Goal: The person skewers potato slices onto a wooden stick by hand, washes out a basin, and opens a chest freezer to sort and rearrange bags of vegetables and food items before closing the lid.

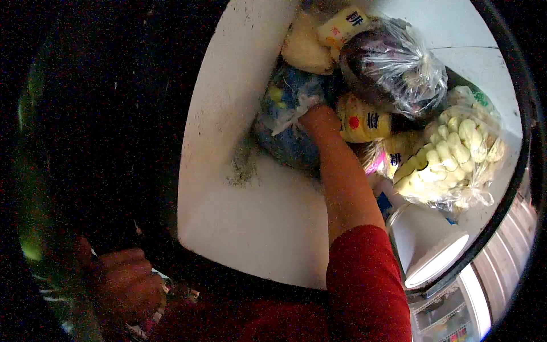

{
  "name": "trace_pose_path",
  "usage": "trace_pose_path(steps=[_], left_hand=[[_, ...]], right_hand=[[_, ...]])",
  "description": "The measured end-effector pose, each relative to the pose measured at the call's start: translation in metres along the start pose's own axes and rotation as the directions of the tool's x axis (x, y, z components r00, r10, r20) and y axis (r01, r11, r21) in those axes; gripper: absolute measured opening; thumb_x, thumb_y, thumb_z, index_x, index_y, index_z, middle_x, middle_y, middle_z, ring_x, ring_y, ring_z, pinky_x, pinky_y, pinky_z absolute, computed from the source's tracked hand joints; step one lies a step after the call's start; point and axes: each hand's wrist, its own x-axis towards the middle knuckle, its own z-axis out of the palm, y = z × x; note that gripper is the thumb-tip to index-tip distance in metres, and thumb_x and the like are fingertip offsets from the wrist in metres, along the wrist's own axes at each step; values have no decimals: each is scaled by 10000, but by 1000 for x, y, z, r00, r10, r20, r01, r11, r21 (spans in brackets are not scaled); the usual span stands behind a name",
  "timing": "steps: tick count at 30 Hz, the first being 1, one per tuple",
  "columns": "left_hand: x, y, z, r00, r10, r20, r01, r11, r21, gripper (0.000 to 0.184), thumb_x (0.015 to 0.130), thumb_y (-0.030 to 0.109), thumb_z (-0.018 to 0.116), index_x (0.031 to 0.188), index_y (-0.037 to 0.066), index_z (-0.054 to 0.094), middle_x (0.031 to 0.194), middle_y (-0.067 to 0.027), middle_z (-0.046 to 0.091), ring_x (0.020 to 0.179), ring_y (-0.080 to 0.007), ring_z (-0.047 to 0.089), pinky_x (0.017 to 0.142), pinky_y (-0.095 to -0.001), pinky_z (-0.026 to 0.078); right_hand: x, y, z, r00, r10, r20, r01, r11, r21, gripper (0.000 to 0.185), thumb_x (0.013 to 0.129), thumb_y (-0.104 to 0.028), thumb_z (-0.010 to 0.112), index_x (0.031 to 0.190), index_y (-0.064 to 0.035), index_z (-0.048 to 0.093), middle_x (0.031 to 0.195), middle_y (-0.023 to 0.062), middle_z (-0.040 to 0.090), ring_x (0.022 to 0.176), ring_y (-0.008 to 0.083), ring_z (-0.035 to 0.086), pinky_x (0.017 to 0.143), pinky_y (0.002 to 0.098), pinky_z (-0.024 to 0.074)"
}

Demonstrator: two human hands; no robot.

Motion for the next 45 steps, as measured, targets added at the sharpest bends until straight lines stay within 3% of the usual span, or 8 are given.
trace_pose_path(steps=[13, 16, 19, 22, 24, 33, 43, 45], left_hand=[[-4, 5, 4, 996, -73, -52, 70, 995, -65, 239, 677, 264, 739, 880, 212, 624, 911, 1, 604, 925, -224, 614, 1037, -618, 232], [-18, -8, 4, 996, 32, 88, -33, 999, 16, 231, 692, 260, 732, 888, 209, 623, 925, -4, 602, 911, -228, 614, 1038, -621, 225], [-1, -8, 35, 996, 49, -78, -52, 998, -31, 197, 712, 211, 707, 885, 187, 617, 923, -13, 598, 892, -242, 613, 1046, -617, 211], [11, -14, 60, 784, 40, -620, -207, 958, -200, 188, 712, 143, 675, 890, 165, 616, 926, -31, 593, 883, -256, 612, 1037, -621, 229], [9, -27, 39, 945, 171, -280, -226, 958, -178, 192, 703, 110, 660, 890, 134, 623, 928, -51, 591, 876, -265, 611, 1027, -615, 253], [15, -29, 45, 857, 234, -459, -383, 886, -263, 302, 595, 9, 669, 893, 42, 637, 931, -109, 588, 802, -305, 596, 697, -387, 526], [19, -32, 46, 822, 251, -511, -418, 875, -243, 270, 607, 11, 669, 873, 44, 636, 926, -116, 594, 787, -305, 595, 688, -390, 526], [19, -32, 47, 807, 306, -504, -426, 894, -139, 260, 616, 9, 664, 872, 40, 632, 923, -123, 593, 791, -305, 593, 697, -400, 519]], right_hand=[[42, 22, 40, 998, 48, 37, -47, 999, -27, 516, 698, -380, 694, 1107, -73, 626, 1183, 149, 595, 1088, 319, 574, 901, 419, 476], [49, 57, 88, 942, -106, -318, 67, 989, -130, 545, 679, -396, 719, 1091, -50, 626, 1136, 169, 612, 1047, 342, 585, 894, 421, 475], [-26, 50, 41, 904, -226, -362, 283, 952, 114, 584, 677, -420, 723, 1100, -35, 611, 1127, 210, 598, 1044, 372, 572, 892, 435, 465], [-29, 69, 52, 936, -201, -289, 275, 930, 245, 578, 657, -394, 730, 1089, -32, 602, 1093, 234, 589, 1024, 397, 561, 886, 444, 457], [-30, 73, 54, 931, -26, -364, 160, 926, 342, 555, 648, -357, 721, 1093, -52, 593, 1060, 229, 592, 992, 411, 560, 880, 451, 456], [-68, 56, 9, 839, -126, -529, 286, 930, 231, 561, 602, -283, 746, 1077, -33, 583, 1229, 259, 453, 1085, 402, 498, 907, 439, 444], [-85, 65, -10, 670, -380, -638, 538, 840, 65, 505, 641, -164, 751, 1099, -37, 579, 1215, 196, 484, 1138, 352, 479, 954, 397, 416], [-73, 72, -8, 770, -257, -584, 602, 597, 531, 473, 672, -125, 728, 1112, -51, 571, 1209, 188, 485, 1119, 347, 489, 952, 390, 413]])
